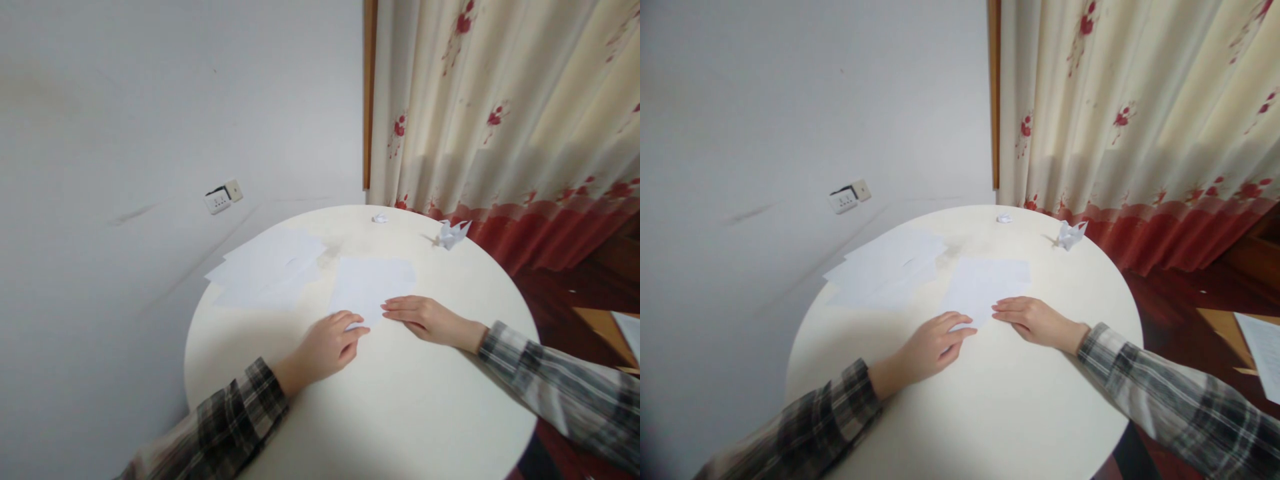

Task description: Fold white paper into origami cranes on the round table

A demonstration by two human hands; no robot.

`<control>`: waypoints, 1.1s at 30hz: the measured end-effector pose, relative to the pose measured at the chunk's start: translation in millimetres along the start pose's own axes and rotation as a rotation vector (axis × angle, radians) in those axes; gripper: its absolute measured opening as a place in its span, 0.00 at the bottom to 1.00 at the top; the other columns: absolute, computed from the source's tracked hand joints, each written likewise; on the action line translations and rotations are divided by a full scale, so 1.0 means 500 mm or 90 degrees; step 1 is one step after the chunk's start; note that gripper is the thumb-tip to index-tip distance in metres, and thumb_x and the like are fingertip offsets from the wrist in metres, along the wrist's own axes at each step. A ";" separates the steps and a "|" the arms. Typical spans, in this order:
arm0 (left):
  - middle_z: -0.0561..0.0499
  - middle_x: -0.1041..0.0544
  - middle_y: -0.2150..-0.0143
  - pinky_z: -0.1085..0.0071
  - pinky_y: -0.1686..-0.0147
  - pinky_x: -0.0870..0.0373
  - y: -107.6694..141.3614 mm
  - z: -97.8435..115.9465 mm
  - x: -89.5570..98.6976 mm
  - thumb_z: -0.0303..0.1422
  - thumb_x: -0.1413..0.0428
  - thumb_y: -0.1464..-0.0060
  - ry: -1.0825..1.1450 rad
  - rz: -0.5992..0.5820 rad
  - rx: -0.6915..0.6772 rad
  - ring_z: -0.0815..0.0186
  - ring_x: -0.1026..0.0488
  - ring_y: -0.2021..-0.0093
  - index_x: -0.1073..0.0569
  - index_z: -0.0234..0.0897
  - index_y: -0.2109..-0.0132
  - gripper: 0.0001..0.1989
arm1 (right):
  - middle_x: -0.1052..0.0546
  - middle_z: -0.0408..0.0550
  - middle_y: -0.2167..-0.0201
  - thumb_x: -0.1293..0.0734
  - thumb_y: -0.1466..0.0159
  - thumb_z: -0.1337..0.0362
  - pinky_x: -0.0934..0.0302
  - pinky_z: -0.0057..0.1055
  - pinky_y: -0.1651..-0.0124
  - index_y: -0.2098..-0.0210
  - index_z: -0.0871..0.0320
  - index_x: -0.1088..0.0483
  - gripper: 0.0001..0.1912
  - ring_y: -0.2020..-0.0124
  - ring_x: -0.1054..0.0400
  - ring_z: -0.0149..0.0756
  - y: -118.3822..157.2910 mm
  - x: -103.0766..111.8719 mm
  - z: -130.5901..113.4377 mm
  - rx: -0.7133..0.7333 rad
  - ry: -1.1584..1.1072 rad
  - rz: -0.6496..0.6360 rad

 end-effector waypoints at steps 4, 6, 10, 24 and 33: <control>0.44 0.30 0.52 0.63 0.51 0.35 0.021 0.006 0.009 0.24 0.53 0.47 -0.004 0.000 -0.007 0.61 0.35 0.51 0.32 0.37 0.51 0.17 | 0.32 0.49 0.47 0.46 0.38 0.74 0.44 0.37 0.42 0.47 0.56 0.35 0.22 0.45 0.40 0.34 -0.001 0.001 -0.002 0.003 0.001 -0.001; 0.44 0.30 0.53 0.63 0.52 0.35 0.031 0.009 0.013 0.24 0.53 0.47 -0.001 0.003 -0.008 0.61 0.34 0.52 0.32 0.36 0.51 0.17 | 0.32 0.49 0.47 0.46 0.38 0.74 0.44 0.37 0.42 0.47 0.56 0.35 0.22 0.45 0.40 0.34 -0.003 0.001 -0.003 0.001 0.000 -0.001; 0.43 0.30 0.54 0.64 0.53 0.34 0.047 0.014 0.023 0.23 0.53 0.48 0.008 0.014 0.000 0.61 0.34 0.53 0.32 0.35 0.51 0.17 | 0.31 0.49 0.47 0.45 0.38 0.74 0.43 0.37 0.43 0.47 0.57 0.35 0.21 0.45 0.40 0.34 -0.006 0.001 -0.005 0.007 0.000 0.006; 0.44 0.31 0.54 0.65 0.53 0.33 0.133 0.029 0.062 0.20 0.54 0.49 0.028 -0.002 0.040 0.62 0.35 0.52 0.34 0.35 0.51 0.18 | 0.32 0.48 0.46 0.45 0.38 0.74 0.44 0.36 0.42 0.46 0.55 0.36 0.22 0.45 0.40 0.34 -0.008 -0.004 -0.005 0.007 -0.002 0.001; 0.44 0.32 0.51 0.66 0.52 0.33 0.184 0.035 0.087 0.19 0.56 0.49 0.054 -0.035 0.057 0.63 0.36 0.50 0.37 0.37 0.48 0.22 | 0.32 0.48 0.47 0.45 0.38 0.73 0.43 0.36 0.43 0.46 0.55 0.36 0.22 0.45 0.40 0.34 -0.013 0.000 -0.012 0.004 -0.008 0.005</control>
Point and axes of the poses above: each hand's wrist, its own y-axis away from the middle knuckle, its own x-axis out of the back of the hand, z = x × y, the point moved 3 cm from there along -y, towards the middle knuckle
